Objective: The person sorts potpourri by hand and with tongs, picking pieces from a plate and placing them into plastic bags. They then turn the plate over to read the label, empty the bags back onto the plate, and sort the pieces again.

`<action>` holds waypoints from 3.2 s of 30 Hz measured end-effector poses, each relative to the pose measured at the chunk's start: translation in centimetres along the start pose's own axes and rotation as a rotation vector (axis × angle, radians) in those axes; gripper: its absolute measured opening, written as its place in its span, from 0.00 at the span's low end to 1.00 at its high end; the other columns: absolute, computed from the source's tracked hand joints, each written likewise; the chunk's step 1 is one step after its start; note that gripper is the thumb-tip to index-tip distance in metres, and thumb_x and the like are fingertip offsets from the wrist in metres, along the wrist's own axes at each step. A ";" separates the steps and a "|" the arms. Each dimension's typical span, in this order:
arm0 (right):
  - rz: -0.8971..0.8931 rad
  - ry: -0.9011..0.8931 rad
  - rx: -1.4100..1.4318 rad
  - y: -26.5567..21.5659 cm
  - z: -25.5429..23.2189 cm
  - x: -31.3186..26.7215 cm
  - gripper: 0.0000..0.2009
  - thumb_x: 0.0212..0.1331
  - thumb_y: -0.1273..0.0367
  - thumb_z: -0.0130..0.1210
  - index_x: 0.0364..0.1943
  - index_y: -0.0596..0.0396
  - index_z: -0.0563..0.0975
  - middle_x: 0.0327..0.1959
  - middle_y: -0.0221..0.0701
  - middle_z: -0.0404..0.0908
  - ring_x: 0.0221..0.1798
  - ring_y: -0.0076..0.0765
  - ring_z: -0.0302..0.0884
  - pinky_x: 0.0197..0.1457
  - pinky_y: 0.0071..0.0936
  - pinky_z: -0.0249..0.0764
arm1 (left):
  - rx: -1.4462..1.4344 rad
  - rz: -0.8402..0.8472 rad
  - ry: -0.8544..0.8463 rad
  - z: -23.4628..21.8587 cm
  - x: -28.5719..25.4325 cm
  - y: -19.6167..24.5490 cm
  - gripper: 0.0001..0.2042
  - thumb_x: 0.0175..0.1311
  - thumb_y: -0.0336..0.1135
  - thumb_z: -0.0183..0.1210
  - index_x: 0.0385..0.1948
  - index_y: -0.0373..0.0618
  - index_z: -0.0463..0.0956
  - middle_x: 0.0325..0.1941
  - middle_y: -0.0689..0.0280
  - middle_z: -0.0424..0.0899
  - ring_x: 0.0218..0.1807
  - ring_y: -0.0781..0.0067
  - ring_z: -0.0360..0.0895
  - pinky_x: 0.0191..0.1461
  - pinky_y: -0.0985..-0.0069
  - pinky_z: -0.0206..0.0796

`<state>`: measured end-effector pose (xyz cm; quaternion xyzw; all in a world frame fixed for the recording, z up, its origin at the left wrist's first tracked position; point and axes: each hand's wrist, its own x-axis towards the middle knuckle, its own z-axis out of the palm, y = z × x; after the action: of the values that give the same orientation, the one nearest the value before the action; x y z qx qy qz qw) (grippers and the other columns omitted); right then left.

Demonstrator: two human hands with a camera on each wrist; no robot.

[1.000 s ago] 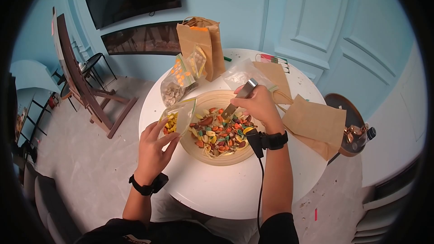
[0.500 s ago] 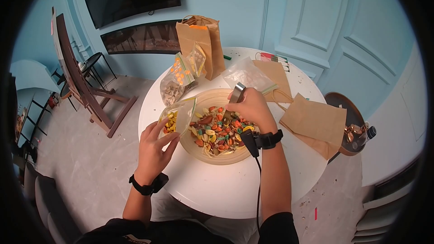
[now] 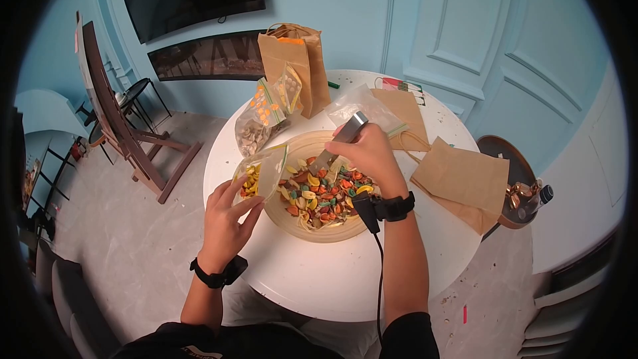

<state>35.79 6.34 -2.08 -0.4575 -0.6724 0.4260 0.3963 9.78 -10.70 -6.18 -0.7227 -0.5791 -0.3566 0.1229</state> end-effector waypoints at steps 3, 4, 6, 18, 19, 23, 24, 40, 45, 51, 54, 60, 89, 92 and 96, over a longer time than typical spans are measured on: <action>-0.046 -0.067 -0.047 0.0 0.9 -0.1 0.19 0.50 0.64 0.74 0.40 0.60 0.81 0.31 0.29 0.85 0.28 0.19 0.79 0.25 0.19 0.73 | 0.005 0.001 -0.008 -0.2 0.1 0.2 0.08 0.55 0.31 0.70 0.38 0.50 0.89 0.59 0.56 0.82 0.60 0.49 0.75 0.62 0.59 0.67; -0.042 -0.075 -0.076 0.2 1.2 0.0 0.18 0.50 0.64 0.73 0.40 0.60 0.81 0.31 0.29 0.85 0.28 0.19 0.78 0.25 0.19 0.74 | 0.008 0.003 -0.011 -0.3 0.2 0.2 0.08 0.56 0.31 0.70 0.38 0.49 0.89 0.60 0.57 0.82 0.59 0.49 0.75 0.61 0.59 0.67; -0.039 -0.090 -0.135 0.5 1.7 0.1 0.18 0.50 0.65 0.73 0.41 0.60 0.81 0.30 0.28 0.84 0.28 0.19 0.78 0.25 0.20 0.74 | 0.011 0.002 -0.011 -0.3 0.2 0.3 0.08 0.56 0.31 0.70 0.38 0.49 0.89 0.60 0.57 0.82 0.59 0.49 0.75 0.61 0.59 0.67; 0.021 -0.136 -0.102 0.4 2.0 -0.2 0.12 0.52 0.69 0.71 0.38 0.59 0.82 0.29 0.28 0.83 0.28 0.18 0.78 0.25 0.19 0.75 | 0.014 0.005 -0.007 -0.3 0.0 0.2 0.09 0.56 0.31 0.70 0.38 0.48 0.89 0.60 0.56 0.82 0.59 0.49 0.75 0.61 0.59 0.68; 0.019 -0.126 -0.076 0.3 1.9 -0.2 0.12 0.52 0.69 0.71 0.37 0.59 0.82 0.28 0.28 0.83 0.27 0.19 0.79 0.25 0.20 0.76 | 0.014 0.005 -0.007 -0.3 0.1 0.2 0.09 0.56 0.31 0.70 0.38 0.48 0.89 0.60 0.56 0.82 0.59 0.49 0.75 0.61 0.59 0.68; 0.028 -0.090 -0.035 -0.2 1.2 -0.4 0.11 0.52 0.69 0.70 0.36 0.59 0.82 0.28 0.28 0.83 0.26 0.21 0.80 0.25 0.21 0.78 | 0.010 0.001 -0.005 -0.2 -0.1 0.1 0.08 0.56 0.32 0.70 0.38 0.49 0.89 0.59 0.56 0.82 0.60 0.49 0.75 0.61 0.59 0.67; 0.034 -0.082 -0.040 -0.3 0.9 -0.4 0.11 0.52 0.69 0.70 0.36 0.59 0.82 0.29 0.28 0.83 0.27 0.21 0.80 0.26 0.20 0.78 | 0.006 0.001 -0.004 0.0 -0.1 0.0 0.08 0.56 0.32 0.70 0.38 0.50 0.89 0.59 0.56 0.82 0.60 0.48 0.75 0.62 0.59 0.66; -0.085 0.052 0.462 -3.1 2.5 -1.6 0.16 0.52 0.66 0.73 0.42 0.58 0.81 0.33 0.28 0.84 0.32 0.22 0.81 0.29 0.19 0.76 | 0.064 0.015 0.037 -0.3 0.8 0.6 0.08 0.55 0.33 0.71 0.37 0.51 0.90 0.56 0.52 0.84 0.56 0.48 0.78 0.60 0.59 0.68; -0.073 0.039 0.211 0.0 1.4 0.1 0.16 0.53 0.68 0.72 0.43 0.57 0.80 0.34 0.29 0.85 0.34 0.22 0.83 0.32 0.20 0.75 | 0.074 -0.078 0.144 -0.6 1.0 -0.8 0.07 0.55 0.31 0.71 0.36 0.47 0.89 0.56 0.51 0.84 0.55 0.47 0.80 0.57 0.59 0.70; -0.135 -0.167 0.006 2.5 3.3 0.5 0.12 0.50 0.72 0.71 0.39 0.58 0.83 0.30 0.30 0.86 0.32 0.22 0.83 0.39 0.23 0.77 | 0.043 -0.070 0.089 -0.4 0.8 -0.1 0.07 0.56 0.30 0.70 0.36 0.47 0.89 0.56 0.52 0.84 0.55 0.48 0.80 0.57 0.60 0.71; -0.132 -0.198 0.038 3.1 3.6 0.7 0.11 0.50 0.72 0.71 0.38 0.58 0.83 0.30 0.29 0.86 0.33 0.22 0.83 0.38 0.22 0.77 | 0.043 -0.070 0.084 -0.4 0.6 0.1 0.07 0.56 0.31 0.70 0.36 0.48 0.89 0.57 0.52 0.84 0.56 0.49 0.79 0.58 0.60 0.71; -0.040 -0.197 0.031 0.7 2.9 -0.6 0.10 0.51 0.72 0.70 0.37 0.57 0.83 0.31 0.28 0.86 0.32 0.22 0.84 0.34 0.22 0.80 | 0.040 -0.057 0.070 -0.4 0.5 0.2 0.07 0.56 0.31 0.70 0.37 0.48 0.89 0.57 0.52 0.83 0.56 0.48 0.79 0.58 0.59 0.70; -0.114 -0.102 0.337 -3.6 -1.0 -3.4 0.13 0.52 0.70 0.72 0.41 0.56 0.82 0.36 0.28 0.85 0.35 0.20 0.82 0.30 0.19 0.79 | 0.053 -0.009 0.011 0.5 -0.2 1.7 0.08 0.56 0.34 0.70 0.37 0.53 0.90 0.59 0.51 0.82 0.59 0.48 0.77 0.62 0.59 0.67; -0.105 -0.174 0.308 -4.4 1.7 -4.0 0.14 0.53 0.71 0.72 0.42 0.56 0.82 0.36 0.28 0.85 0.34 0.20 0.81 0.31 0.19 0.79 | 0.061 -0.002 0.017 0.6 -0.3 2.1 0.08 0.56 0.34 0.70 0.37 0.53 0.90 0.60 0.51 0.82 0.60 0.48 0.76 0.61 0.60 0.67; -0.156 -0.096 0.338 -4.8 3.0 -4.3 0.14 0.53 0.71 0.73 0.42 0.59 0.81 0.35 0.30 0.85 0.33 0.19 0.81 0.31 0.18 0.78 | 0.045 -0.025 0.031 0.7 -0.6 1.7 0.08 0.56 0.34 0.70 0.37 0.53 0.90 0.60 0.52 0.82 0.60 0.48 0.77 0.62 0.60 0.67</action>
<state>32.85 0.58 0.86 -0.3102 -0.6425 0.5223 0.4670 11.59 -11.29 -6.67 -0.7069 -0.5940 -0.3562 0.1436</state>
